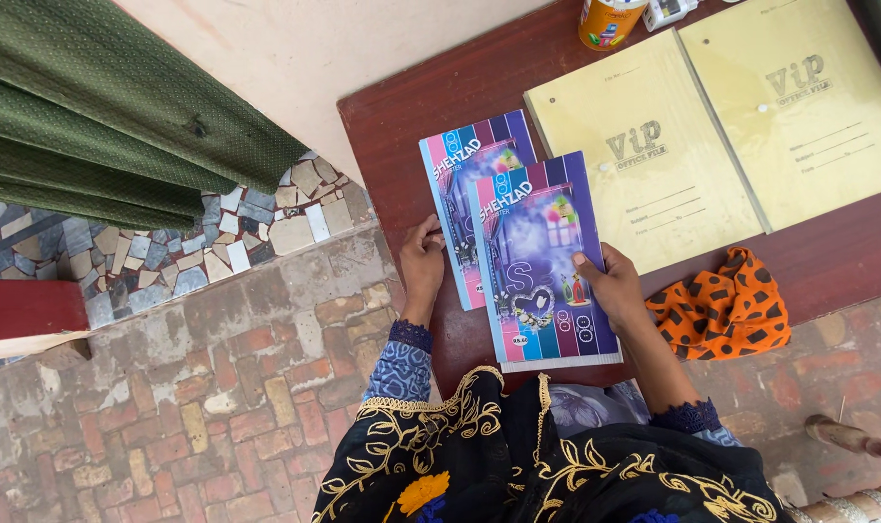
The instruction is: The person uses an orange patterned cloth to wipe a wooden table, then wipes several notebooks and a yellow file folder. They open a laptop and wipe the lid, screen, and keyboard area with the same cloth.
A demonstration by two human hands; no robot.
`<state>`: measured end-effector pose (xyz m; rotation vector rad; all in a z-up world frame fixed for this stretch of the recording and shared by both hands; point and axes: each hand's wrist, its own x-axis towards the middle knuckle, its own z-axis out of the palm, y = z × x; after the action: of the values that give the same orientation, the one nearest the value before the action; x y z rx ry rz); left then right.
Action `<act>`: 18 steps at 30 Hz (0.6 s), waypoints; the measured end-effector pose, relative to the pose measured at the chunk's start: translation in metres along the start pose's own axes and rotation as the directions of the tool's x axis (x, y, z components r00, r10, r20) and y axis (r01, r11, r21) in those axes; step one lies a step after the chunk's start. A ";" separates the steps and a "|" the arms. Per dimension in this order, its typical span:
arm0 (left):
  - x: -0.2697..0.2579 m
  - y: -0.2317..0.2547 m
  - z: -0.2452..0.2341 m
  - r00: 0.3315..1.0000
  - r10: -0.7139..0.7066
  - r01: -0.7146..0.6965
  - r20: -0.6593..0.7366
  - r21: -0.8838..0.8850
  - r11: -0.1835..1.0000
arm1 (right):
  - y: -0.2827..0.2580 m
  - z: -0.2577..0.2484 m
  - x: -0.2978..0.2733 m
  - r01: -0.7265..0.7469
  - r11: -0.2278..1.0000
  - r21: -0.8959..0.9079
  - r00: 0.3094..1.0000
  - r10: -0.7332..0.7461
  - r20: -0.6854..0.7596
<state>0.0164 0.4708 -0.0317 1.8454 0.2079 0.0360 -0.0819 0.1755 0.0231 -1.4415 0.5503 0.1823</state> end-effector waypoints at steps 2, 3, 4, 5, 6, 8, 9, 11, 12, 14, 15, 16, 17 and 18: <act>-0.001 0.003 0.004 1.000 -0.002 0.002 0.004 0.026 1.000 | -0.002 -0.003 0.000 -0.004 1.000 0.004 1.000 0.004 0.000; -0.001 0.005 0.004 1.000 -0.011 0.011 0.006 0.007 1.000 | -0.003 -0.004 0.000 -0.005 1.000 0.007 1.000 0.005 -0.001; -0.002 0.008 0.005 1.000 -0.019 0.019 0.007 -0.013 1.000 | -0.005 -0.004 0.001 -0.022 1.000 -0.016 1.000 0.022 -0.006; -0.003 0.010 0.005 1.000 -0.028 0.028 0.011 -0.032 0.999 | -0.006 -0.004 0.001 -0.040 0.999 -0.037 0.999 0.040 -0.012; -0.005 0.011 0.004 0.998 -0.062 0.063 0.022 -0.053 0.997 | -0.007 -0.005 0.001 -0.058 0.997 -0.059 0.998 0.057 -0.018; -0.009 0.015 0.003 0.991 -0.130 0.134 0.045 -0.094 0.987 | -0.010 -0.006 0.001 -0.045 0.997 -0.056 0.999 0.044 -0.009; -0.011 0.016 0.004 0.988 -0.149 0.154 0.048 -0.114 0.981 | -0.012 -0.008 0.002 -0.039 0.998 -0.057 0.999 0.039 -0.002; -0.018 0.017 0.006 0.981 -0.189 0.195 0.053 -0.155 0.969 | -0.015 -0.014 0.004 -0.049 0.996 -0.079 0.999 0.049 -0.002; -0.021 0.017 0.008 0.981 -0.187 0.192 0.044 -0.156 0.969 | -0.016 -0.015 0.005 -0.054 0.994 -0.091 0.999 0.054 0.000; -0.027 0.017 0.011 0.983 -0.184 0.186 0.028 -0.157 0.970 | -0.017 -0.019 0.007 -0.085 0.991 -0.106 0.996 0.086 0.001; -0.029 0.016 0.012 0.985 -0.171 0.172 0.017 -0.145 0.975 | -0.017 -0.021 0.008 -0.101 0.988 -0.113 0.995 0.102 0.000; -0.031 0.015 0.013 0.987 -0.158 0.157 0.007 -0.132 0.979 | -0.016 -0.021 0.009 -0.088 0.991 -0.097 0.996 0.089 0.014; -0.032 0.014 0.014 0.990 -0.144 0.143 -0.001 -0.119 0.983 | -0.016 -0.023 0.009 -0.074 0.994 -0.080 0.997 0.077 0.027; -0.032 0.013 0.015 0.989 -0.149 0.147 -0.003 -0.145 0.978 | -0.016 -0.023 0.010 -0.062 0.996 -0.063 0.997 0.064 0.039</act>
<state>-0.0114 0.4484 -0.0208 1.6815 0.3438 -0.0386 -0.0719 0.1485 0.0323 -1.4779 0.5609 0.2803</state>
